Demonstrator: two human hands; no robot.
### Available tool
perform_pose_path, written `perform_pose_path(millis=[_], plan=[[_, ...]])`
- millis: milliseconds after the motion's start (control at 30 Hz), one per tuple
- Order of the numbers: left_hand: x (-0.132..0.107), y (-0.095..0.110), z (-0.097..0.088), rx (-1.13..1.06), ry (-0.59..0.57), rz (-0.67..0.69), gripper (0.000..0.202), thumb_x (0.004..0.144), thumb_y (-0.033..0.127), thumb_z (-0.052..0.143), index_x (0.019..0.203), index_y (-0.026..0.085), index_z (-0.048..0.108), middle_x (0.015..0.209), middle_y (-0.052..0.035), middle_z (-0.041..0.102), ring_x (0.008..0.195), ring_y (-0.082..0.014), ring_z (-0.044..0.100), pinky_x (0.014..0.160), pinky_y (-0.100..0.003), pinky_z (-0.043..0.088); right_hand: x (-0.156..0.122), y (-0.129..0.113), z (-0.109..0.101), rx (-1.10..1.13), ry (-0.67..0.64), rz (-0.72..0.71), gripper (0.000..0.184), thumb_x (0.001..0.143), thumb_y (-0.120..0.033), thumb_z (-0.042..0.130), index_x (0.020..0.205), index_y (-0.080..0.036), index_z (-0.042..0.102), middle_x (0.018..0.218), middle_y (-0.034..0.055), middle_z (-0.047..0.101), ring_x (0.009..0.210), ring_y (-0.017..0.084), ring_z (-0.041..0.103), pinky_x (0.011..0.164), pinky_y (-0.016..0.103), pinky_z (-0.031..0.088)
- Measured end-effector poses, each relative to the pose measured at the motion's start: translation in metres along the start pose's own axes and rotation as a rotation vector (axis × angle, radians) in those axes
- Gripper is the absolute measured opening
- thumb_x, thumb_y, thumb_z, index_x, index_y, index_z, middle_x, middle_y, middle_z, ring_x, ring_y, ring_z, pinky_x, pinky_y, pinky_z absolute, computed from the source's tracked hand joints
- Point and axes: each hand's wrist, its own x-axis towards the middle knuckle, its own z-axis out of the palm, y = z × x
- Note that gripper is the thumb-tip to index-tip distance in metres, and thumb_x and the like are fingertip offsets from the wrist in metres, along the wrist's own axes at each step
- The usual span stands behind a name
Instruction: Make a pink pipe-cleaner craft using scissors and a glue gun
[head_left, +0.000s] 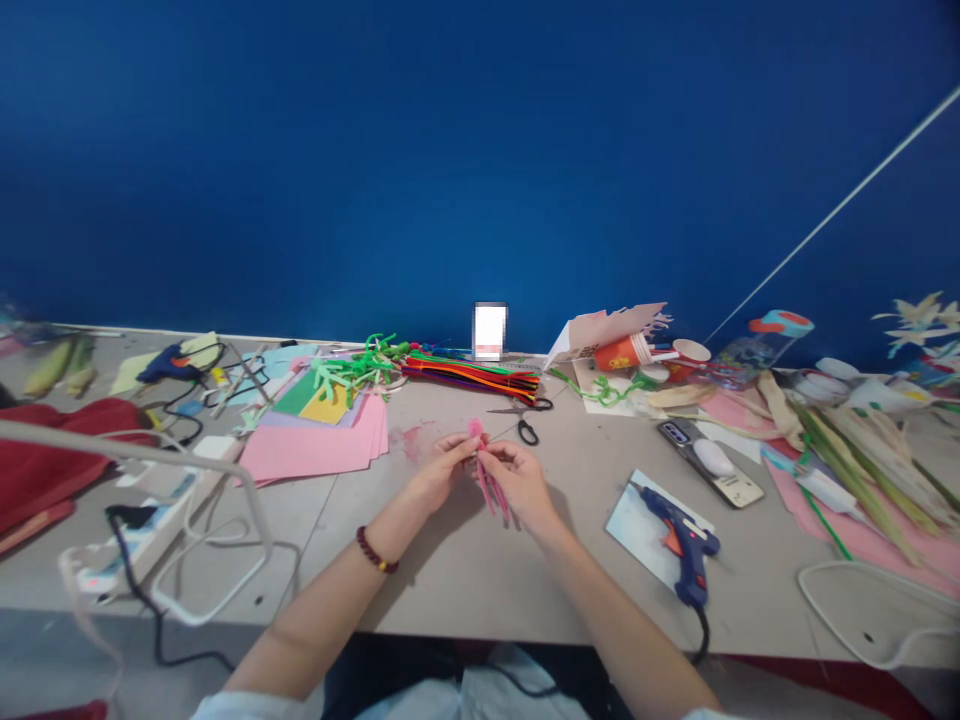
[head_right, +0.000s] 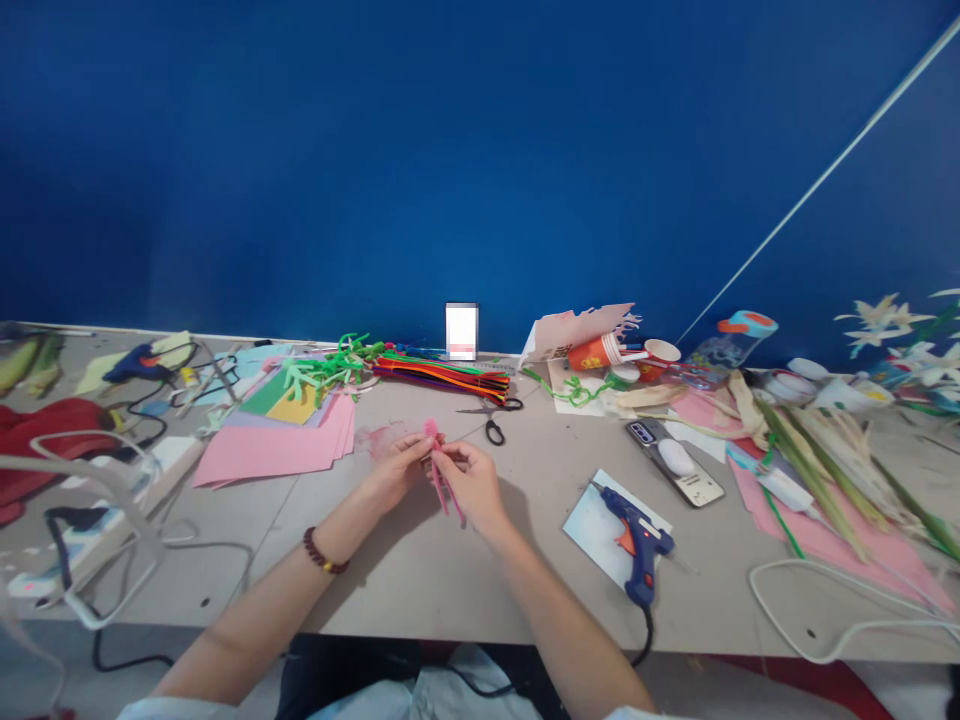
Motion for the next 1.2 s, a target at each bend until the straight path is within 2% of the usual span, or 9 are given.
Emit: perform_pose_path(millis=[233, 533, 733, 800, 933, 1067, 1200], plan=[[-0.002, 0.007, -0.003, -0.009, -0.153, -0.077, 0.029, 0.057, 0.034, 0.081, 0.076, 0.015, 0.07, 0.061, -0.001, 0.064, 0.05, -0.0106, 0.055, 0.048, -0.023, 0.043, -0.005, -0.005, 0.003, 0.032, -0.114, 0.053, 0.034, 0.064, -0.047, 0.071, 0.075, -0.017, 0.058, 0.056, -0.0033, 0.061, 0.044, 0.011, 0.059, 0.044, 0.022, 0.051], [-0.006, 0.008, 0.001, -0.062, -0.141, -0.092, 0.025, 0.053, 0.027, 0.081, 0.069, 0.015, 0.066, 0.054, 0.0016, 0.058, 0.044, -0.0079, 0.048, 0.045, -0.021, 0.038, -0.006, -0.01, 0.002, 0.072, -0.195, 0.133, 0.039, 0.059, -0.049, 0.075, 0.071, -0.016, 0.058, 0.057, -0.0035, 0.062, 0.044, 0.01, 0.059, 0.044, 0.021, 0.051], [-0.006, 0.007, 0.001, -0.059, -0.113, -0.049, 0.024, 0.053, 0.027, 0.082, 0.067, 0.014, 0.067, 0.056, 0.0014, 0.06, 0.049, -0.0081, 0.052, 0.048, -0.02, 0.04, -0.004, -0.005, 0.0, 0.046, -0.197, 0.12, 0.039, 0.061, -0.05, 0.073, 0.072, -0.017, 0.057, 0.055, -0.0035, 0.06, 0.045, 0.012, 0.06, 0.047, 0.024, 0.053], [-0.004, 0.006, 0.0, -0.04, -0.088, -0.035, 0.025, 0.054, 0.027, 0.083, 0.069, 0.013, 0.068, 0.06, 0.0, 0.063, 0.053, -0.0086, 0.055, 0.052, -0.02, 0.042, -0.004, -0.003, 0.0, 0.008, -0.141, 0.061, 0.037, 0.064, -0.049, 0.071, 0.074, -0.017, 0.057, 0.057, -0.003, 0.06, 0.047, 0.012, 0.06, 0.049, 0.026, 0.053], [0.0, 0.004, -0.003, 0.026, -0.026, 0.028, 0.027, 0.055, 0.025, 0.083, 0.077, 0.014, 0.071, 0.077, -0.0031, 0.069, 0.065, -0.0104, 0.059, 0.063, -0.022, 0.046, -0.005, 0.0, 0.001, -0.18, 0.01, -0.185, 0.024, 0.074, -0.041, 0.064, 0.079, -0.018, 0.06, 0.07, 0.0006, 0.062, 0.056, 0.013, 0.062, 0.055, 0.026, 0.053], [0.001, 0.005, -0.003, 0.158, 0.004, 0.214, 0.038, 0.059, 0.021, 0.08, 0.096, 0.019, 0.07, 0.089, -0.0026, 0.068, 0.076, -0.0107, 0.059, 0.071, -0.022, 0.047, -0.006, 0.003, -0.001, -0.382, 0.062, -0.313, 0.018, 0.08, -0.036, 0.056, 0.082, -0.018, 0.06, 0.072, 0.0021, 0.06, 0.057, 0.014, 0.059, 0.053, 0.026, 0.05], [0.001, 0.006, -0.003, 0.257, 0.038, 0.308, 0.039, 0.061, 0.022, 0.078, 0.098, 0.019, 0.068, 0.091, -0.0034, 0.068, 0.082, -0.0129, 0.059, 0.073, -0.024, 0.048, -0.006, 0.001, -0.004, -0.649, 0.144, -0.508, 0.014, 0.081, -0.028, 0.052, 0.082, -0.018, 0.062, 0.072, 0.002, 0.058, 0.063, 0.014, 0.055, 0.06, 0.026, 0.047]])
